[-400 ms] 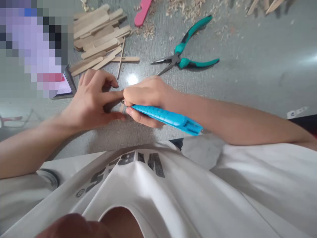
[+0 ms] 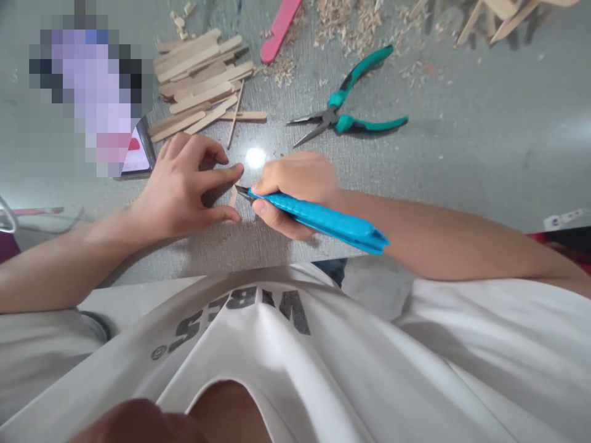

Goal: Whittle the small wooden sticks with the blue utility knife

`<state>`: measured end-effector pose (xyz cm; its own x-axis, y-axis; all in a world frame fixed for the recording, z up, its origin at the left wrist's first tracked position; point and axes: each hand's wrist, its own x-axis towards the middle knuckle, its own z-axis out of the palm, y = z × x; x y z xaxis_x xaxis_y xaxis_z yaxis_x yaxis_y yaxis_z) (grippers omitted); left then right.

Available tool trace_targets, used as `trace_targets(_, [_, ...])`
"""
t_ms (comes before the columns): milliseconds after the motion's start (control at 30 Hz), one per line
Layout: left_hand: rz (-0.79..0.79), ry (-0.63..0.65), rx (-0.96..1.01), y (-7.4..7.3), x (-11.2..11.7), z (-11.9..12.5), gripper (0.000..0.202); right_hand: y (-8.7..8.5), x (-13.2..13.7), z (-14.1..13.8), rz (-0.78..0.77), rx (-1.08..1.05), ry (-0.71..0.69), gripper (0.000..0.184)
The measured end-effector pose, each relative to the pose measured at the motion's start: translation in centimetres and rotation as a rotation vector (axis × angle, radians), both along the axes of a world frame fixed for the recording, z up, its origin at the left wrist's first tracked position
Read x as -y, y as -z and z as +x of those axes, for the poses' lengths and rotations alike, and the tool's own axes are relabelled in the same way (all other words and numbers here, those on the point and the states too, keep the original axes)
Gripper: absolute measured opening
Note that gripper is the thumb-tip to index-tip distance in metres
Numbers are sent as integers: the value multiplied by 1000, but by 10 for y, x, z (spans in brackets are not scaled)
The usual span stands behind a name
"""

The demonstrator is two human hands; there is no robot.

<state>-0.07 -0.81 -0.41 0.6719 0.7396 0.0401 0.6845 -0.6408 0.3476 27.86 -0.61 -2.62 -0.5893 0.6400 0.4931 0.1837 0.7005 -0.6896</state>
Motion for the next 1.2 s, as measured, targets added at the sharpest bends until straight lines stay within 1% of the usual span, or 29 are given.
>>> trace_targets(67, [21, -3, -15, 0, 3, 0, 67, -3, 2, -4, 160, -38, -11, 8])
trace_targets(100, [40, -8, -22, 0, 4, 0, 69, -4, 2, -6, 195, -41, -17, 6])
trace_targets(200, [121, -29, -35, 1, 10, 1, 69, -4, 2, -10, 218, -39, 0, 5])
trace_targets(300, [180, -47, -52, 0, 14, 1, 56, -2, 1, -11, 244, -53, 13, 5])
trace_targets(400, [145, -44, -80, -5, 14, 1, 50, -2, -1, -10, 282, -58, -2, 2])
trace_targets(500, [73, 5, -63, -11, 9, 0, 43, -4, -3, -8, 317, -56, 5, 4])
trace_targets(567, [54, 29, -37, -11, 7, -1, 37, -6, -6, -5, 332, -60, 22, 5])
trace_targets(633, [74, 27, -14, -8, 5, -1, 37, -7, -8, -3, 340, -68, 46, 6])
trace_targets(700, [136, 3, 9, -1, 4, -2, 35, -9, -10, 0, 357, -57, 59, 8])
trace_targets(800, [261, -50, 29, 9, 6, -3, 50, -11, -11, 2, 400, -35, 40, 8])
trace_targets(900, [348, -77, 4, 13, 10, -3, 52, -11, -7, 1, 404, -20, -8, 10])
trace_targets(1000, [386, -83, 5, 14, 12, -2, 46, -9, -2, -3, 375, -10, 11, 8])
trace_targets(1100, [420, -58, 24, 15, 11, -2, 38, -6, 1, -6, 366, -17, 53, 5])
trace_targets(1133, [410, -56, 28, 15, 10, -2, 36, -5, 2, -7, 365, -20, 59, 5])
trace_targets(1200, [329, -85, 31, 15, 9, -1, 35, -5, 2, -7, 360, -18, 59, 5])
